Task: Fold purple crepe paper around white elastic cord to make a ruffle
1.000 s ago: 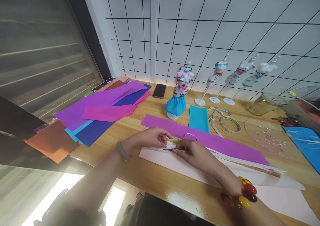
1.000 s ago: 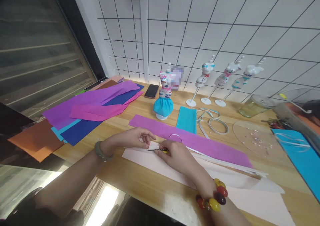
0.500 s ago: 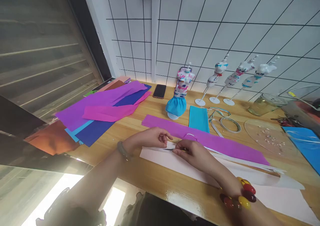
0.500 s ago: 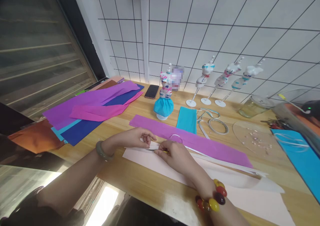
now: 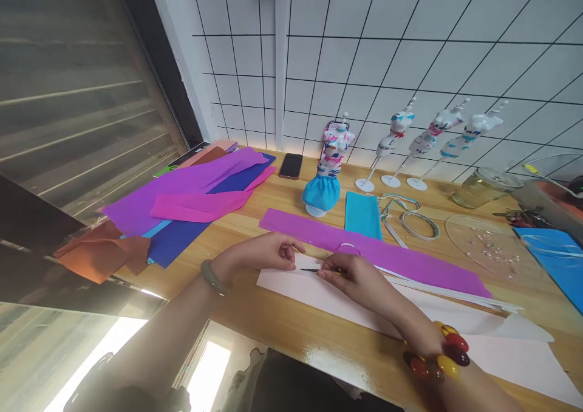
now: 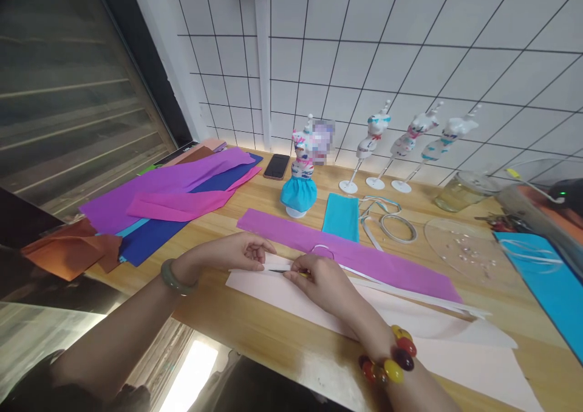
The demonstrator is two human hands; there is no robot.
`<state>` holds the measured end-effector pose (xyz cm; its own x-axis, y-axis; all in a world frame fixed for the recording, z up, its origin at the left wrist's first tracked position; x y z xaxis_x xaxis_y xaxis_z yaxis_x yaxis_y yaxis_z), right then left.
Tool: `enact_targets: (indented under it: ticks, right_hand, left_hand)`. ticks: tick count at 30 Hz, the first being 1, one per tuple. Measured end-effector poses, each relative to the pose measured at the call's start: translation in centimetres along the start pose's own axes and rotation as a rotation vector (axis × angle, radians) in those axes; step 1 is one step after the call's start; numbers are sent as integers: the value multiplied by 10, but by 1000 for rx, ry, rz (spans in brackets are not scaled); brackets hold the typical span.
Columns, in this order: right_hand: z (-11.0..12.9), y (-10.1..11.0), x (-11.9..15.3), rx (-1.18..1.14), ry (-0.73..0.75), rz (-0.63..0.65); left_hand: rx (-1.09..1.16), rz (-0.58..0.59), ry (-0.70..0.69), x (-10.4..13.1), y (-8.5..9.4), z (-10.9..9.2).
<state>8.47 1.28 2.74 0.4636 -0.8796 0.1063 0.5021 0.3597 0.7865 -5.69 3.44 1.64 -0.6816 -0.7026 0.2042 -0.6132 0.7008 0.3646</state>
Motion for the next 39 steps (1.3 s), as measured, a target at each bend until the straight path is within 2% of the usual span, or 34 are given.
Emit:
enact_targets:
  ticks: [10,21,32,39]
  right_hand:
    - [7,1,1,-7,-1,8]
    - [20,-2,-12,96,46,-6]
    - [14,4,-8,111,35,9]
    - [24,-4,-13,120,57,35]
  left_hand:
    - [36,-46,-26,0,5,8]
    - [-30,-51,-48,0,6,0]
    - [-2,-64,-29,0,9,8]
    - [-8,-60,-64,0,9,6]
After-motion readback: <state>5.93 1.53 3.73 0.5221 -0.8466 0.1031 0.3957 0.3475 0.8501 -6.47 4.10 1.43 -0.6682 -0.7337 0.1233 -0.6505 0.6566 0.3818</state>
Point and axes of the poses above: each hand's wrist, its own x-axis away from the middle knuckle, its own y-axis out of the back of the hand, z = x × y, the point moved 8 cm from there along -x, towards the middle knuckle, and after that the axes turned 4 degrees about -y, right-handed, at the moved point
